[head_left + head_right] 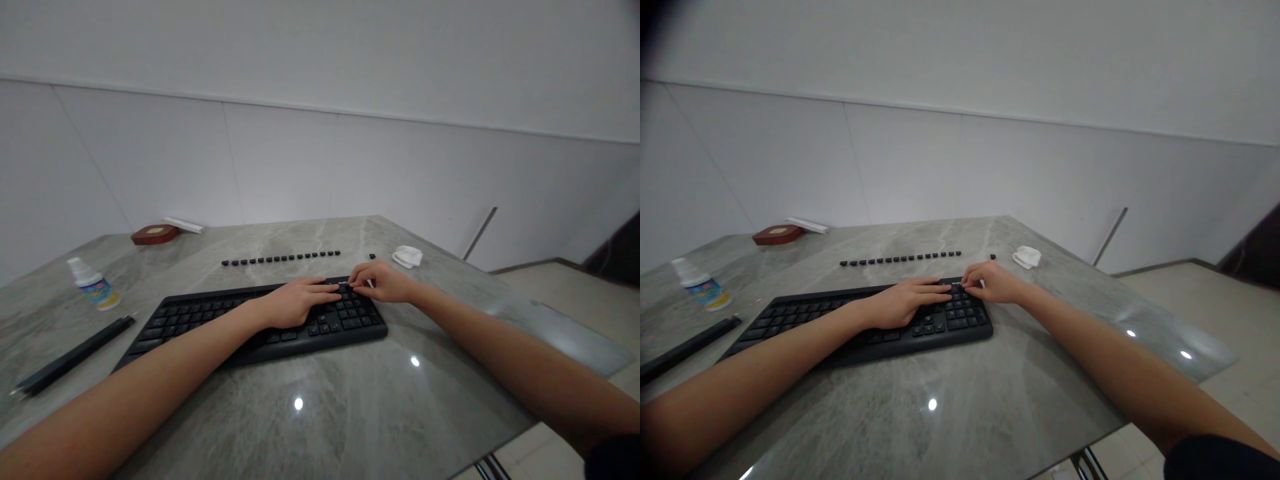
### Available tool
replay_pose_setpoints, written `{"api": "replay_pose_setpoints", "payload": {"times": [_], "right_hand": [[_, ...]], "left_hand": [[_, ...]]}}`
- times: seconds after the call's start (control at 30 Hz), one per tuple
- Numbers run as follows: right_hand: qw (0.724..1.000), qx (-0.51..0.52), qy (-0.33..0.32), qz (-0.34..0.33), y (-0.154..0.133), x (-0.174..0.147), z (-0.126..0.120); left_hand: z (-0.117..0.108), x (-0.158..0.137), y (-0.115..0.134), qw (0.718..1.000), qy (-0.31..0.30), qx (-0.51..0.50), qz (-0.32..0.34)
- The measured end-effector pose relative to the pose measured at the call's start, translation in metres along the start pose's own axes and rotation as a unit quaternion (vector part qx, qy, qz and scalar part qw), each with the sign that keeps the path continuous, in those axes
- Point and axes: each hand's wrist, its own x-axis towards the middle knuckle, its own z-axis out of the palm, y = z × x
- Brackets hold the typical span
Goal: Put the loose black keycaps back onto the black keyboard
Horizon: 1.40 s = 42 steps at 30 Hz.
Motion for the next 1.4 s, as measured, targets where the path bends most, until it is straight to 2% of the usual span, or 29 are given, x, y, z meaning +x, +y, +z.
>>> {"api": "replay_pose_setpoints", "payload": {"times": [0.2,0.57,0.73,0.97,1.07,1.27,1.4], "right_hand": [[0.999,0.029,0.026,0.013,0.0,0.0,0.003],[1.0,-0.004,-0.028,-0.001,-0.009,0.0,-0.003],[0.998,-0.051,-0.023,-0.004,-0.014,0.0,-0.006],[0.993,-0.097,-0.05,0.032,-0.018,0.005,-0.008],[0.993,-0.092,-0.052,0.049,-0.017,0.007,-0.009],[0.993,-0.08,-0.088,0.017,-0.019,0.005,-0.013],[0.992,-0.094,-0.084,0.021,-0.022,0.001,-0.012]], "left_hand": [[0.001,0.0,-0.001,1.0,0.001,0.002,0.003],[-0.001,0.0,0.0,1.0,-0.004,-0.004,-0.003],[0.0,0.0,-0.001,1.0,0.006,-0.004,0.006],[0.0,0.0,0.0,1.0,0.01,0.005,0.007],[0.0,0.0,0.0,1.0,0.008,0.009,0.008],[0.002,0.0,-0.002,1.0,0.007,0.002,0.005],[0.002,0.0,-0.002,1.0,0.009,-0.002,0.005]]}}
